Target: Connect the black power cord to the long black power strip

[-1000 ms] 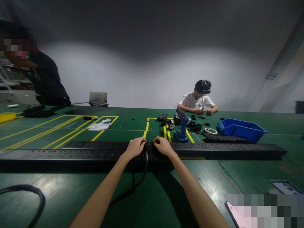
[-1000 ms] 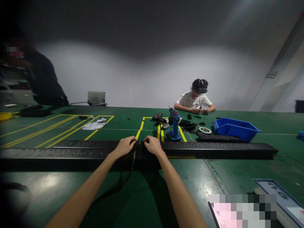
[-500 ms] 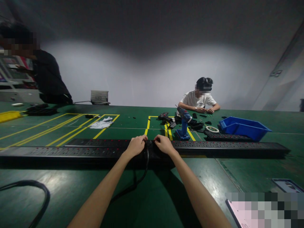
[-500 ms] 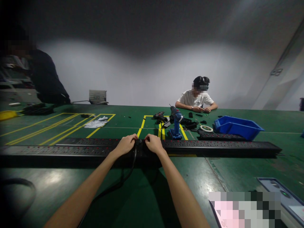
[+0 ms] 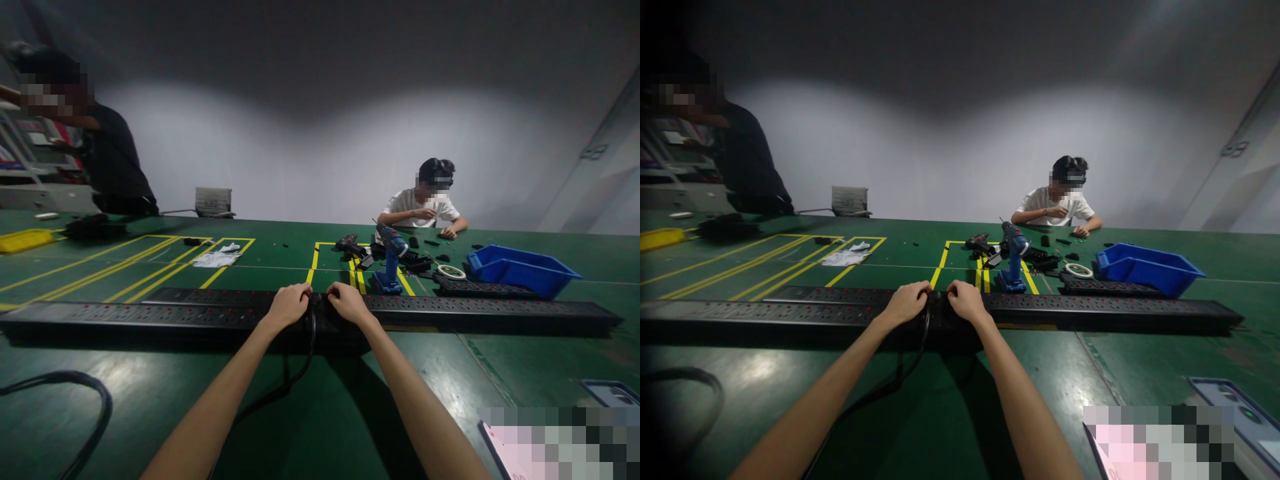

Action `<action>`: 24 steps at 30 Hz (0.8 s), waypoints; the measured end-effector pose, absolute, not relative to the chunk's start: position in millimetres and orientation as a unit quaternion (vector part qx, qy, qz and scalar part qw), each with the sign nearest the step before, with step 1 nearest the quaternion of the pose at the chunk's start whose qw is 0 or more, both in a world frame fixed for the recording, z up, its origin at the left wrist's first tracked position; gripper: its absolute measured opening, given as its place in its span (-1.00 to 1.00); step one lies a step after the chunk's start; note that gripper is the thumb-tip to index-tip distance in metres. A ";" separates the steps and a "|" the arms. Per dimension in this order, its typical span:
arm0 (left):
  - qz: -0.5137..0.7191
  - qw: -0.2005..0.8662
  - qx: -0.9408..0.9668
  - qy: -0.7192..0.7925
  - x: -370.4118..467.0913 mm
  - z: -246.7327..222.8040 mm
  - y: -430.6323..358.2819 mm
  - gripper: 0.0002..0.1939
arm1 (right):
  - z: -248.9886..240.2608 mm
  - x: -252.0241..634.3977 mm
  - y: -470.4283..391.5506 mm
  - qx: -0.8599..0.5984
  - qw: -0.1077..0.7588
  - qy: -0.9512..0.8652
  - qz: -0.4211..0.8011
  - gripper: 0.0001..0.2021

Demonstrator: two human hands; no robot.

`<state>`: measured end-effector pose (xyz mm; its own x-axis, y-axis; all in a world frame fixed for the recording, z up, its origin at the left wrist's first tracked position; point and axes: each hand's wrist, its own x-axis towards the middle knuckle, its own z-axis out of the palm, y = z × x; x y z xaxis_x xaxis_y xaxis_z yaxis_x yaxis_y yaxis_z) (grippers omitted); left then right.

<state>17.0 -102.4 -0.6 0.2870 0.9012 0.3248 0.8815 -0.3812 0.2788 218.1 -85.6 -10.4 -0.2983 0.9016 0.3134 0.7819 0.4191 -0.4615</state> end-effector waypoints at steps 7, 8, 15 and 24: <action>0.218 0.083 0.810 0.538 11.0 3.3 -100.4 -0.65 | -9.1 218.1 -86.5 -0.522 0.272 -0.800 0.116 -0.83; 0.216 0.091 0.812 0.535 9.8 3.8 -100.0 -0.64 | -8.6 218.2 -86.7 -0.522 0.270 -0.801 0.117 -0.83; 0.222 0.071 0.824 0.517 8.3 0.9 -99.6 -0.63 | -2.6 213.9 -91.9 -0.534 0.248 -0.804 0.079 -0.81; 0.208 0.052 0.816 0.536 9.4 2.6 -103.7 -0.66 | 4.0 195.7 -103.8 -0.453 0.249 -0.851 0.095 -0.53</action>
<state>9.4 -103.7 2.6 0.3385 0.8969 0.2846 0.8538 -0.4199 0.3078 195.7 -103.8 4.0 -0.4657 0.8178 0.3382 0.7228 0.5720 -0.3877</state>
